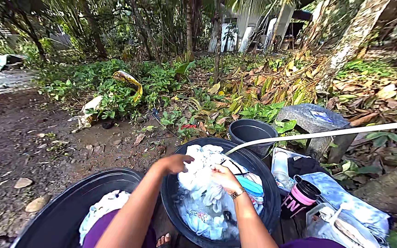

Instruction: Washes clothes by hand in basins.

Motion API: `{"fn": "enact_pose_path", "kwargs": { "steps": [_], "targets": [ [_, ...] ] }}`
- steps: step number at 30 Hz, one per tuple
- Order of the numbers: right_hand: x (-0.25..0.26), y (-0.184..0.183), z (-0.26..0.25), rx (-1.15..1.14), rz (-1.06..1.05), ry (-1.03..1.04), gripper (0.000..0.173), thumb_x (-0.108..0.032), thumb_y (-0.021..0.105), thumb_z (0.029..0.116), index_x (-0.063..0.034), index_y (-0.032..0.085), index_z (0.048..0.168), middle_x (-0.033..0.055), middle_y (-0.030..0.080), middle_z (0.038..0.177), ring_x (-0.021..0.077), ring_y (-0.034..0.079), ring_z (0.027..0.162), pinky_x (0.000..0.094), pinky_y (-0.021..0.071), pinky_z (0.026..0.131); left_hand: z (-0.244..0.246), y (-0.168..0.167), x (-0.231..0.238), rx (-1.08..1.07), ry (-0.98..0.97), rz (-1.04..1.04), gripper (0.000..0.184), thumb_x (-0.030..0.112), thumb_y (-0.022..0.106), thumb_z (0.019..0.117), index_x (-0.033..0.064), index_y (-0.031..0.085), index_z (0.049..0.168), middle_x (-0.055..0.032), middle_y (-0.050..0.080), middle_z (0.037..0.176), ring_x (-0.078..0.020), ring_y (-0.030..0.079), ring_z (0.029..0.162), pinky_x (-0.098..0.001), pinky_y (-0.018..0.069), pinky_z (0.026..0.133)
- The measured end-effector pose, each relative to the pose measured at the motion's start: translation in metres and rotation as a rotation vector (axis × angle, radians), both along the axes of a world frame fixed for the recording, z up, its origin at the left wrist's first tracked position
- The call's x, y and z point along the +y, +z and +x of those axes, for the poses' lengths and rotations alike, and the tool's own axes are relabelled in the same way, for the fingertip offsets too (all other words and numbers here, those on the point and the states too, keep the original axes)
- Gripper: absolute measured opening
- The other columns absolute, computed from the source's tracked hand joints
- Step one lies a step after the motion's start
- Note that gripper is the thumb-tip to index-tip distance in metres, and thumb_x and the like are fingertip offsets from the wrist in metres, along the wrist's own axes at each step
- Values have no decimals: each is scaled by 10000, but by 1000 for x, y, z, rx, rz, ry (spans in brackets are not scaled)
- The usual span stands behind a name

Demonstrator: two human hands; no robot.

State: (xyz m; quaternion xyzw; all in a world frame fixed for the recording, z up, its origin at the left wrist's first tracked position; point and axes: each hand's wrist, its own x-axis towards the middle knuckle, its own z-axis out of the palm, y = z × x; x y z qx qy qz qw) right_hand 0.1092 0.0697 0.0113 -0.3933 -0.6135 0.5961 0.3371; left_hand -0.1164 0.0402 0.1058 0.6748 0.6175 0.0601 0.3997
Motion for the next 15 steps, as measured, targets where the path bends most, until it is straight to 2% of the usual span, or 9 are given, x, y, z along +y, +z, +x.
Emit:
{"fn": "enact_pose_path", "kwargs": {
  "steps": [3, 5, 6, 8, 10, 12, 13, 14, 15],
  "targets": [
    [-6, 25, 14, 285, 69, -52, 144, -39, 517, 1018, -8, 655, 991, -7, 657, 844, 46, 628, 766, 242, 552, 741, 45, -40, 3, -145, -53, -70, 585, -64, 649, 909, -30, 491, 1471, -279, 511, 1470, -445, 531, 1319, -590, 431, 1086],
    [-10, 37, 22, 431, 106, -75, 192, -37, 481, 1013, -29, 673, 1013, -19, 693, 874, 41, 657, 792, 245, 572, 754, 59, -75, 5, -108, -55, -97, 587, 56, 716, 934, -71, 485, 1458, -309, 506, 1463, -475, 505, 1342, -607, 389, 1130],
    [-10, 41, 26, 491, 113, -77, 209, -26, 471, 1014, -21, 677, 1049, -4, 712, 919, 56, 675, 836, 261, 585, 793, 61, -93, 6, -78, -58, -97, 561, 137, 717, 961, -81, 505, 1431, -313, 528, 1438, -470, 520, 1330, -605, 385, 1137],
    [-8, 44, 32, 551, 137, -87, 260, 21, 463, 981, 14, 648, 1163, 37, 723, 1014, 89, 692, 911, 287, 594, 843, 59, -119, 8, -69, -34, -74, 445, 219, 650, 1019, -95, 568, 1324, -296, 631, 1278, -410, 609, 1210, -559, 436, 1083],
    [-4, 42, 40, 473, 167, -114, 405, 70, 482, 922, 33, 537, 1322, 73, 691, 1116, 111, 678, 971, 298, 582, 859, 53, -126, 8, -113, 36, -52, 343, 205, 587, 1052, -109, 614, 1188, -262, 666, 1125, -336, 635, 1066, -504, 468, 1000],
    [2, 41, 52, 271, 168, -155, 626, 105, 539, 872, 7, 406, 1476, 112, 667, 1161, 132, 672, 991, 317, 579, 867, 42, -120, 7, -163, 117, -34, 295, 164, 568, 1056, -104, 610, 1171, -243, 647, 1092, -304, 617, 1015, -480, 473, 967],
    [4, 42, 58, 142, 163, -205, 706, 128, 574, 861, 3, 376, 1527, 139, 673, 1113, 149, 671, 937, 331, 575, 836, 36, -115, 7, -202, 174, -8, 263, 138, 569, 1050, -97, 609, 1160, -230, 635, 1073, -291, 608, 994, -476, 478, 951],
    [7, 41, 63, 21, 188, -278, 704, 140, 597, 849, 10, 418, 1517, 145, 689, 1015, 153, 665, 855, 333, 569, 789, 30, -112, 6, -249, 237, 25, 223, 119, 570, 1046, -85, 609, 1127, -203, 616, 1034, -268, 585, 956, -461, 473, 918],
    [10, 37, 68, -77, 243, -364, 617, 139, 609, 839, 31, 520, 1440, 124, 685, 907, 134, 634, 771, 317, 547, 743, 23, -111, 6, -301, 297, 59, 184, 108, 563, 1046, -67, 603, 1085, -166, 591, 988, -238, 559, 914, -440, 465, 878]
  ]
}}
